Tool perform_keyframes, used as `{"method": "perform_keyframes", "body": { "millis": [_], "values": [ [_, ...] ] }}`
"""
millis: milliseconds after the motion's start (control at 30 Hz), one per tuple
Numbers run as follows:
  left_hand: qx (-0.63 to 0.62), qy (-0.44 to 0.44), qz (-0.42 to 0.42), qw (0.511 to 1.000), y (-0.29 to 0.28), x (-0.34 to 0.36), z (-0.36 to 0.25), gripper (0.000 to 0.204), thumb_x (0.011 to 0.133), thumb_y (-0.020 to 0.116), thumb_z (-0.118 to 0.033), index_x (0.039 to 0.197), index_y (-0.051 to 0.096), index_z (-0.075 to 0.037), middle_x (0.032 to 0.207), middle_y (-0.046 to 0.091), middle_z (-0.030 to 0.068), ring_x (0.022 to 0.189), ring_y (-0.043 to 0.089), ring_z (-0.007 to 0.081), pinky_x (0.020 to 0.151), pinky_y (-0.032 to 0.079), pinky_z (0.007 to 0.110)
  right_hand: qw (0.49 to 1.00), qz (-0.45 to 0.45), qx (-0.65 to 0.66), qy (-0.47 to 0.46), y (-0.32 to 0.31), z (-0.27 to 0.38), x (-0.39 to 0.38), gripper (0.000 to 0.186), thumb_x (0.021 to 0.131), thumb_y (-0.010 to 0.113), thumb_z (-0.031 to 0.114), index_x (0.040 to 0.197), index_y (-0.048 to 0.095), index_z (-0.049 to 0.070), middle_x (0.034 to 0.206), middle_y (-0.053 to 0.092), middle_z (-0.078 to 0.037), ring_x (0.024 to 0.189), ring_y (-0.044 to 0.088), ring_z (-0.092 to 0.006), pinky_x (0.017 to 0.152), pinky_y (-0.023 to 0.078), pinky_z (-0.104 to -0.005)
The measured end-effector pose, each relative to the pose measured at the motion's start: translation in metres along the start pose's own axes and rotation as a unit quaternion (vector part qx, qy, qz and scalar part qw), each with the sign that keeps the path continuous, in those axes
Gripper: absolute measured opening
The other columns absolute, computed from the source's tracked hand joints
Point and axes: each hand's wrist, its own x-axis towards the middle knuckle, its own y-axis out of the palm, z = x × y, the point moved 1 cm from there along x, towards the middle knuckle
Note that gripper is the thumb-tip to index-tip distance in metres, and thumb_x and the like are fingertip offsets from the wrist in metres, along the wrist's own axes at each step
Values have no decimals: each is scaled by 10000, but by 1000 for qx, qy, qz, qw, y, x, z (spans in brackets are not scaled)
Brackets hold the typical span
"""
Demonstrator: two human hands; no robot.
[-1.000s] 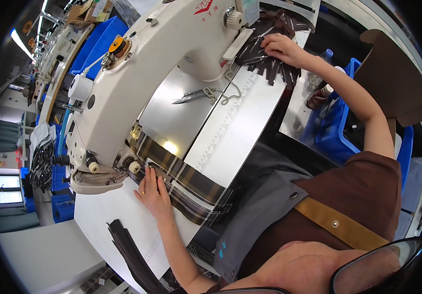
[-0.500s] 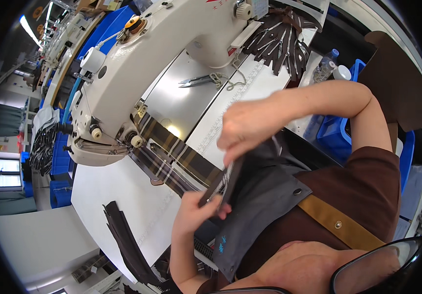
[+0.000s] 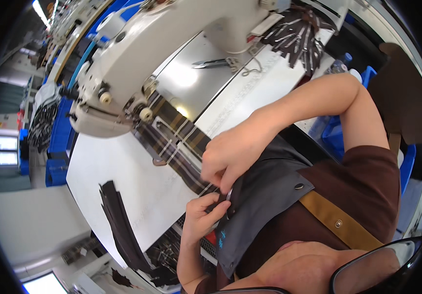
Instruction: The person uses a sewing machine to attach a zipper to a plaid fabric pouch. They align the zipper with the fabric edge, guide the material under the presser foot, and sew along the zipper tape. The person repeats this process on multiple pouches, handling the fabric and zipper with both hands to ensure alignment.
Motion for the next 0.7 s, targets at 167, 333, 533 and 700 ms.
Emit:
{"method": "perform_keyframes", "body": {
  "millis": [167, 333, 533, 700],
  "values": [
    [92, 68, -5, 993, 4, 1, 7, 176, 826, 666, -133, 831, 620, 37, 686, 585, 19, 607, 492, 80, 560, 405, 232, 995, -1, 39, 88, -22, -20, -14, 185, 777, 675, 155, 743, 623, -19, 630, 602, -81, 585, 556, -139, 531, 413, -306],
    [81, 125, 54, 987, 5, -1, 14, 293, 815, 677, -134, 1054, 607, 19, 982, 642, 92, 878, 602, 176, 799, 458, 272, 998, 9, -40, 37, -15, -15, -1, 239, 793, 693, 260, 773, 609, 37, 599, 594, -66, 526, 569, -247, 488, 407, -330],
    [-222, 89, 84, 967, 8, 17, 13, 365, 886, 603, -128, 1193, 531, 54, 1133, 609, 129, 1066, 561, 141, 922, 428, 270, 990, 83, -113, 30, -11, 0, 42, 599, 686, 715, 519, 936, 599, -13, 604, 614, -123, 563, 612, -282, 540, 457, -355],
    [-330, 77, -79, 938, 18, 6, 1, 237, 918, 530, -96, 1084, 598, 58, 1003, 657, 164, 988, 621, 225, 926, 442, 322, 950, -81, -272, -127, -30, -30, 27, 630, 653, 736, 378, 1130, 577, -1, 967, 650, -138, 1011, 577, -286, 811, 464, -359]
  ]
}}
